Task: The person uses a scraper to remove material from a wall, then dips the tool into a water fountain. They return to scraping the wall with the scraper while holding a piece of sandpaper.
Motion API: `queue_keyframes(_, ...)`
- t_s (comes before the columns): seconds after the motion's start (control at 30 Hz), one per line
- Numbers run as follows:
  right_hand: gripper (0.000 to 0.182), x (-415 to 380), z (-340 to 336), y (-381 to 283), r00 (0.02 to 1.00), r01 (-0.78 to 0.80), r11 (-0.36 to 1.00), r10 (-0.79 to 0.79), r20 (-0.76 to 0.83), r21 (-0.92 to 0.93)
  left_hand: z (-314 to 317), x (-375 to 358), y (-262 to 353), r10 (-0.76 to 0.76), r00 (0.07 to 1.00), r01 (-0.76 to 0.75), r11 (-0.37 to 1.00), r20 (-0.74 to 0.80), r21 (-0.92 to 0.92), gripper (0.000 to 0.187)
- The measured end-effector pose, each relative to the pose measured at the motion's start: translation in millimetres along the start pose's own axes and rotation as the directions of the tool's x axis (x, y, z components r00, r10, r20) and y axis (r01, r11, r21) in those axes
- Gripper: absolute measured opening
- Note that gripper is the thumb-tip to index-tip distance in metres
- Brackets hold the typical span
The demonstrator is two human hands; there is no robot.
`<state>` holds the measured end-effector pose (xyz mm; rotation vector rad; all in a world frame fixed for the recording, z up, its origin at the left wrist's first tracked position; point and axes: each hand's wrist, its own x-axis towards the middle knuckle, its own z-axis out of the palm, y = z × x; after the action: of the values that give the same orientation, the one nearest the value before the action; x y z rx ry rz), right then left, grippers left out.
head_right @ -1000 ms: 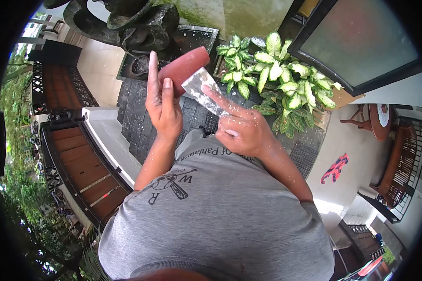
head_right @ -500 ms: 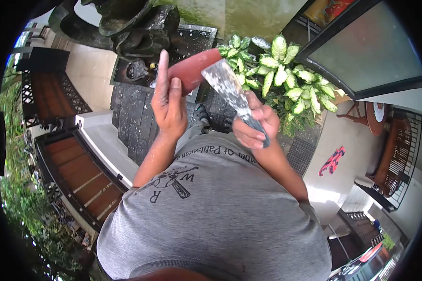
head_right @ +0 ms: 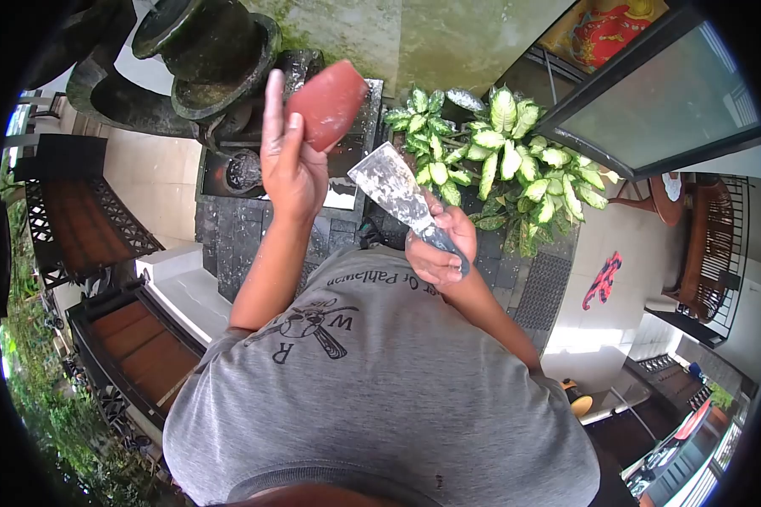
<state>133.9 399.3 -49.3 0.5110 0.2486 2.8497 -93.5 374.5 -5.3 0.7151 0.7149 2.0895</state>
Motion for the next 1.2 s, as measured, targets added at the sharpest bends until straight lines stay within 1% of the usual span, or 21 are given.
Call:
queue_keyframes(0.03,0.011,11,3,-3,1.000,-0.002,1.000,0.002,-0.005,-0.003,-6,2,-2,-0.022,1.000,0.022,0.993,-0.002,0.116,0.065)
queue_keyframes(0.1,0.010,28,9,-4,0.986,0.108,0.994,-0.106,-0.125,0.007,-6,-7,-5,-0.139,0.990,0.141,0.988,-0.032,0.056,0.064)
queue_keyframes(0.13,0.026,38,11,0,0.872,0.332,0.942,-0.283,-0.400,0.056,-3,-10,-5,-0.133,0.991,0.133,0.991,-0.001,-0.017,0.064)
queue_keyframes(0.17,0.026,44,7,4,0.871,0.335,0.941,-0.290,-0.396,0.047,0,-12,-4,-0.123,0.992,0.125,0.988,0.024,-0.092,0.064)
queue_keyframes(0.23,0.048,45,-14,7,0.796,0.367,0.930,-0.319,-0.515,-0.010,-5,-8,-2,-0.111,0.994,0.112,0.983,0.019,-0.143,0.066)
queue_keyframes(0.27,0.065,29,-38,2,0.911,0.177,0.984,-0.157,-0.381,0.018,-9,-6,3,-0.125,0.992,0.124,0.986,-0.001,-0.111,0.068)
queue_keyframes(0.3,0.063,30,-51,3,0.997,0.013,0.999,-0.009,-0.083,0.044,-9,3,7,-0.123,0.992,0.122,0.989,0.001,-0.089,0.069)
queue_keyframes(0.33,0.067,21,-50,0,0.963,0.037,0.999,-0.029,-0.268,0.024,-4,5,16,-0.134,0.990,0.128,0.984,-0.035,-0.123,0.069)
queue_keyframes(0.37,0.066,19,-62,-4,0.988,0.056,0.998,-0.054,-0.146,0.010,-9,7,19,-0.133,0.989,0.126,0.987,-0.065,-0.103,0.070)
queue_keyframes(0.4,0.067,26,-51,-3,0.955,0.121,0.981,-0.156,-0.252,-0.148,-7,11,24,-0.102,0.988,0.090,0.991,-0.112,-0.102,0.071)
queue_keyframes(0.47,0.066,30,-56,-14,0.839,0.316,0.946,-0.312,-0.446,-0.068,-20,9,34,-0.043,0.984,0.032,0.997,-0.175,-0.067,0.069)
queue_keyframes(0.57,0.053,17,-81,-39,0.746,0.236,0.927,-0.366,-0.557,-0.293,-60,10,37,0.071,0.979,-0.046,0.990,-0.193,0.131,0.065)
queue_keyframes(0.63,0.040,20,-82,-47,0.669,0.150,0.864,-0.447,-0.594,-0.481,-69,8,41,0.069,0.980,-0.049,0.993,-0.185,0.107,0.062)
queue_keyframes(0.67,0.029,24,-76,-50,0.610,0.138,0.806,-0.527,-0.592,-0.576,-77,6,39,0.061,0.976,-0.029,0.988,-0.209,0.154,0.061)
queue_keyframes(0.7,0.034,29,-66,-57,0.587,0.072,0.755,-0.560,-0.585,-0.651,-83,3,37,0.051,0.970,-0.001,0.979,-0.238,0.203,0.061)
queue_keyframes(0.77,0.044,41,-44,-79,0.507,-0.194,0.531,-0.666,-0.547,-0.825,-84,-3,38,-0.024,0.961,0.081,0.977,-0.275,0.196,0.061)
queue_keyframes(0.83,0.047,49,-23,-105,0.519,-0.339,0.247,-0.756,-0.399,-0.908,-90,-7,30,-0.042,0.961,0.103,0.972,-0.274,0.211,0.060)
queue_keyframes(1.03,0.065,92,79,-183,0.632,-0.509,-0.408,-0.775,-0.007,-0.758,-87,3,5,-0.085,0.948,0.145,0.973,-0.306,0.180,0.060)
queue_keyframes(1.07,0.064,101,96,-194,0.621,-0.552,-0.406,-0.783,-0.033,-0.728,-82,8,0,-0.074,0.947,0.133,0.976,-0.313,0.172,0.060)
queue_keyframes(1.1,0.063,110,106,-204,0.663,-0.473,-0.525,-0.741,0.107,-0.708,-78,14,-3,-0.073,0.946,0.136,0.974,-0.316,0.179,0.060)
queue_keyframes(1.2,0.068,135,136,-238,0.640,-0.472,-0.663,-0.711,0.292,-0.582,-63,29,-12,-0.022,0.940,0.102,0.970,-0.341,0.220,0.062)
